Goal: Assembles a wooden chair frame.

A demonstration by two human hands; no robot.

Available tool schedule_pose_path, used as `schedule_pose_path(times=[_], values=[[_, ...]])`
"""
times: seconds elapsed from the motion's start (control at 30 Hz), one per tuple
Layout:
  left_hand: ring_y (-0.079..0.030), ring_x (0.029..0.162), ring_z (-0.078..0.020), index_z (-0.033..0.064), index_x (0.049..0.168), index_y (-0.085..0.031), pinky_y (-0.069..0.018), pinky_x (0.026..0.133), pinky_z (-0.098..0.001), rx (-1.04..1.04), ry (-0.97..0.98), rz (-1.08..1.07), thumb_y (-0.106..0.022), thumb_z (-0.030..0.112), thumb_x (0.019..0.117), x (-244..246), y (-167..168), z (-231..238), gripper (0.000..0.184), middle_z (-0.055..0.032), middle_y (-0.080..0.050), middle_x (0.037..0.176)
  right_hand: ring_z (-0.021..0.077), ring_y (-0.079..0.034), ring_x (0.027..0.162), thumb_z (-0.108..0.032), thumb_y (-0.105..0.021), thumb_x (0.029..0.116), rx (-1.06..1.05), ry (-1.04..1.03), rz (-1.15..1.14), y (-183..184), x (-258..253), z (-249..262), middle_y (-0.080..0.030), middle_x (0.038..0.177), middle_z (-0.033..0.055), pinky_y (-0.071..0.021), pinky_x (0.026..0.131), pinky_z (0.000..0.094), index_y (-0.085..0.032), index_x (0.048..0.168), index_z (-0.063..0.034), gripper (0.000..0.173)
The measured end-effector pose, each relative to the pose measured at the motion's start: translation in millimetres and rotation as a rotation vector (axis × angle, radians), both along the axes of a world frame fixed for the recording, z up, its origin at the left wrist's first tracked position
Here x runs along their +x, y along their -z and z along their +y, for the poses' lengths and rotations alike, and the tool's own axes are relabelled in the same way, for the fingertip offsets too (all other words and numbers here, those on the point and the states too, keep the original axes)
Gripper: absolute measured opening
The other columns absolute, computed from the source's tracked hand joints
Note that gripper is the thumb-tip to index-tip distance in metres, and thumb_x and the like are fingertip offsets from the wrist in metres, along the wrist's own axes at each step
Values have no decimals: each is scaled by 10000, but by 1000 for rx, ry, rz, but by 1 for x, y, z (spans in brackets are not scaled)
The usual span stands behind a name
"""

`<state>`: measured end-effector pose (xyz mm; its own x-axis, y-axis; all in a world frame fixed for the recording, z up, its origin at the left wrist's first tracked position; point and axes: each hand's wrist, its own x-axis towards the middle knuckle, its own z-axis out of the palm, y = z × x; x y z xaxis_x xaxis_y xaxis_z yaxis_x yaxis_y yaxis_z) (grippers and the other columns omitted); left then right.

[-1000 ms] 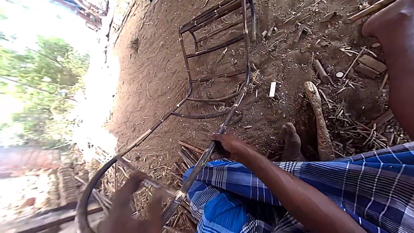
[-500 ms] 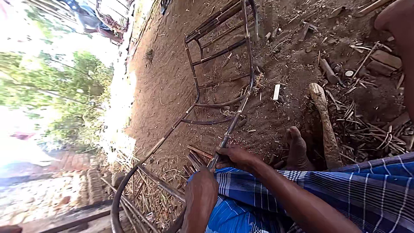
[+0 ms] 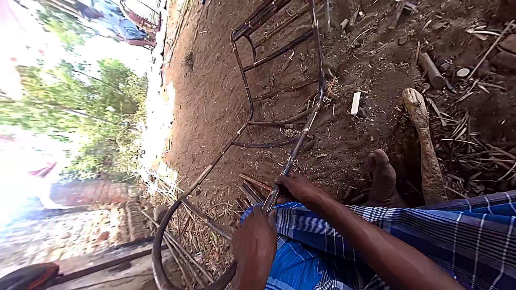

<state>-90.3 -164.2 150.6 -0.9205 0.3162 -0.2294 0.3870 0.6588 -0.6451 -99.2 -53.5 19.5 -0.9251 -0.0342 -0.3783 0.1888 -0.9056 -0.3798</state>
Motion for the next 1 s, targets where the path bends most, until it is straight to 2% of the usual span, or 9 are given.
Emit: schedule_pose_path(times=[0.2,0.3,0.43,0.6,0.67,0.73,0.8,0.9,1.0], values=[[-733,866,-305,141,1073,-680,-558,708,-501,-13,-49,15,-495,491,1035,0,2,8,397,-98,-733,889,174,-705,667,-297,-516,1080,-1,-4,-22,-1,2,4,-687,817,112,-617,628,313,-616,1059,1,315],[-729,945,-317,140,1162,-689,-570,789,-528,59,-165,-68,-507,493,1023,2,1,16,421,-112,-742,998,172,-696,679,-305,-514,1083,55,-3,-41,-1,7,6,-684,826,102,-613,644,323,-614,1097,-3,317],[-732,982,-310,161,1228,-657,-578,800,-533,73,-244,-109,-454,538,1037,0,-3,23,469,-101,-741,1045,205,-721,673,-277,-497,1091,75,21,-80,-3,5,8,-706,797,128,-628,642,342,-620,1063,22,324],[-718,1030,-324,144,1324,-615,-581,830,-512,123,-261,-188,-459,474,1053,4,-6,32,455,-125,-728,1107,215,-718,652,-243,-499,1088,99,43,-150,-9,9,16,-701,784,142,-627,612,346,-621,1043,36,308],[-686,1114,-330,100,1419,-553,-564,913,-501,175,-193,-297,-509,467,1045,6,-16,28,526,-143,-692,1209,211,-707,627,-234,-513,1081,92,60,-161,-8,10,16,-690,761,141,-622,592,345,-615,1036,36,292],[-591,1260,-344,82,1503,-490,-486,1056,-514,267,-64,-431,-570,524,1007,0,-40,19,669,-166,-610,1364,210,-702,619,-240,-521,1078,99,70,-158,-5,12,19,-687,743,134,-623,588,351,-631,1010,32,301],[-607,1257,-291,149,1476,-550,-488,1072,-511,354,-8,-491,-552,518,1024,-31,-79,8,583,-117,-621,1380,202,-699,627,-241,-505,1085,118,61,-148,-3,14,22,-681,743,123,-624,595,343,-630,1007,24,304],[-677,1130,-200,176,1396,-622,-531,1008,-500,468,-69,-518,-550,434,1059,-132,-127,-5,430,-49,-697,1273,192,-693,616,-241,-502,1084,138,43,-161,-2,17,25,-685,736,115,-618,587,333,-647,992,16,309],[-684,1083,-319,99,1288,-681,-503,975,-610,512,-108,-354,-568,462,1043,-264,-130,-30,453,-148,-722,1159,195,-689,602,-244,-527,1072,139,53,-185,-4,16,24,-686,727,126,-612,569,332,-655,981,21,308]])
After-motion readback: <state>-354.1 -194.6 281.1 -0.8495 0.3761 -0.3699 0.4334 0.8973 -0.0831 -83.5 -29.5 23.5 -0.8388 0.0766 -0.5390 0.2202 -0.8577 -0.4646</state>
